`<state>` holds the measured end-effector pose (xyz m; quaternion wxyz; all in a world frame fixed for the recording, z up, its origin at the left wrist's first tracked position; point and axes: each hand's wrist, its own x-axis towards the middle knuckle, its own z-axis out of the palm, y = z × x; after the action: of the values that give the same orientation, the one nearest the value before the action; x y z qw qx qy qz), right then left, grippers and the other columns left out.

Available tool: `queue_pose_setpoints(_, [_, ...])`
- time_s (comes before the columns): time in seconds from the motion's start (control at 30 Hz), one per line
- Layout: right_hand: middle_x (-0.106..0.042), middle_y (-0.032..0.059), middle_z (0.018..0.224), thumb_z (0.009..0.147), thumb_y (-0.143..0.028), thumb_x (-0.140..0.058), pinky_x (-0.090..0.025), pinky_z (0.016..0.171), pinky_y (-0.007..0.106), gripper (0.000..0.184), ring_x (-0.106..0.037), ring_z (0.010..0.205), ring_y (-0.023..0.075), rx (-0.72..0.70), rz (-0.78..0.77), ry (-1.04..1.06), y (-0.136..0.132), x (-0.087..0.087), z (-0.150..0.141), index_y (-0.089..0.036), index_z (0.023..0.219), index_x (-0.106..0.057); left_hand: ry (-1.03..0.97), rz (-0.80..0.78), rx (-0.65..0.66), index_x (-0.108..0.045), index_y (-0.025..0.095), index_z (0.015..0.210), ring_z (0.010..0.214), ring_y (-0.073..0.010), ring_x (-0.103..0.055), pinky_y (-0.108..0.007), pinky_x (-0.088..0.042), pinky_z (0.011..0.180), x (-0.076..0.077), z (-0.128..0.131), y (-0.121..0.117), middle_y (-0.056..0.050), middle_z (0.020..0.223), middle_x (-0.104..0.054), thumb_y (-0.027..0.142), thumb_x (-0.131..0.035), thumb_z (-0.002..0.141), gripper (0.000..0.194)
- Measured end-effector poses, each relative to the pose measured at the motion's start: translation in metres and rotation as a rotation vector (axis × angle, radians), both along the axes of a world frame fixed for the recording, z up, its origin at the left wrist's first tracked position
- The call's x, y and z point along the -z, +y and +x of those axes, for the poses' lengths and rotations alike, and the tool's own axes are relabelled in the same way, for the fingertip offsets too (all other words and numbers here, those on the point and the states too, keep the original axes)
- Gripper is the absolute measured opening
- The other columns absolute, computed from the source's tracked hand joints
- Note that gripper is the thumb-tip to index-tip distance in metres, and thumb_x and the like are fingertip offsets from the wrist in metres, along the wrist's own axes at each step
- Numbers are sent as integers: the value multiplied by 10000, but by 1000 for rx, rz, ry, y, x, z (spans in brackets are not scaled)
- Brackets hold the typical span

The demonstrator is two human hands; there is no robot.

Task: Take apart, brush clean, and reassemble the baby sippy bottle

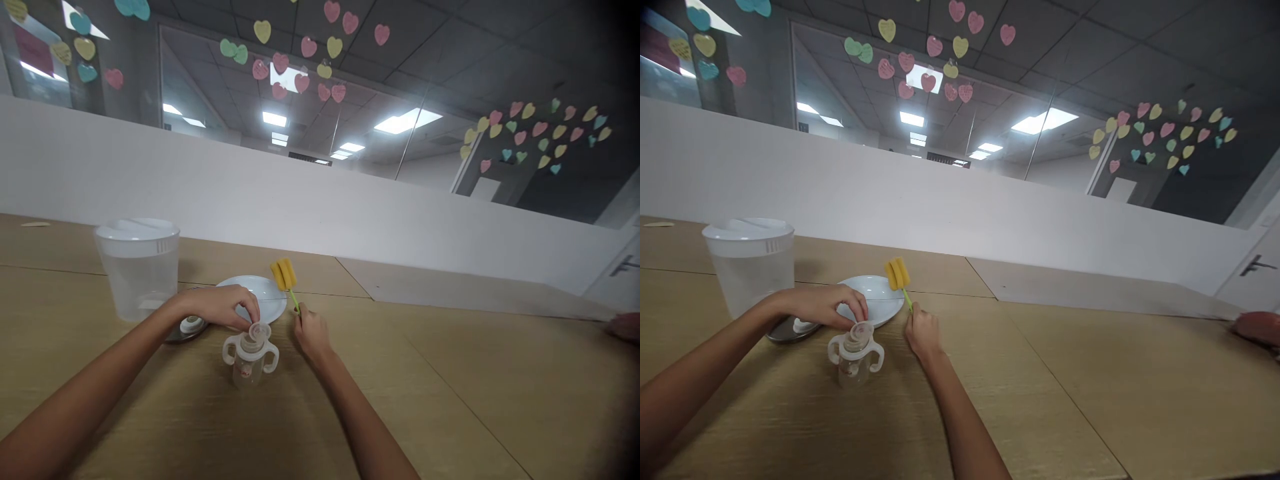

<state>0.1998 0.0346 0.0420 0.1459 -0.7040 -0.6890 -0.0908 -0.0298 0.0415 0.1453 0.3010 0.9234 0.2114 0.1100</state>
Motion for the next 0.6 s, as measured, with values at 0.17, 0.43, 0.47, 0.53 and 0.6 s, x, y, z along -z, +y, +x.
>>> queue_pose_setpoints(0.17, [-682, 76, 874, 877, -164, -354, -328, 617, 238, 262, -630, 772, 176, 33, 41, 160, 0, -1, 1, -173, 1072, -528, -15, 92, -171, -707, 245, 926, 929, -202, -603, -252, -428, 810, -2, -14, 17, -26, 999, -688, 380, -516, 799, 267])
queue_pose_setpoints(0.43, [-673, 103, 869, 843, -131, -385, -347, 623, 234, 366, -622, 780, 190, 104, 79, 322, 5, 4, 6, -101, 1206, -422, 184, 490, -616, -591, 149, 1159, 1044, -290, -561, -373, -393, 899, 55, -17, 75, -158, 1163, -592, 265, -475, 784, 409])
queue_pose_setpoints(0.47, [-672, 101, 866, 843, -135, -388, -348, 618, 233, 366, -621, 771, 189, 102, 89, 323, 6, 5, 7, -103, 1206, -417, 200, 470, -612, -581, 168, 1173, 1054, -286, -559, -365, -393, 901, 62, -15, 78, -150, 1179, -585, 268, -487, 779, 417])
queue_pose_setpoints(0.53, [-670, 90, 845, 850, -150, -389, -345, 605, 231, 346, -620, 742, 184, 98, 106, 322, 6, 6, 8, -115, 1193, -420, 219, 443, -617, -591, 207, 1157, 1053, -285, -562, -356, -399, 889, 72, -12, 81, -132, 1187, -583, 271, -517, 764, 404])
queue_pose_setpoints(0.6, [-670, 80, 827, 858, -163, -385, -341, 597, 227, 321, -618, 724, 178, 90, 115, 316, 6, 6, 8, -125, 1174, -428, 217, 444, -635, -613, 229, 1117, 1033, -286, -571, -358, -404, 873, 77, -8, 80, -122, 1167, -594, 265, -542, 753, 372])
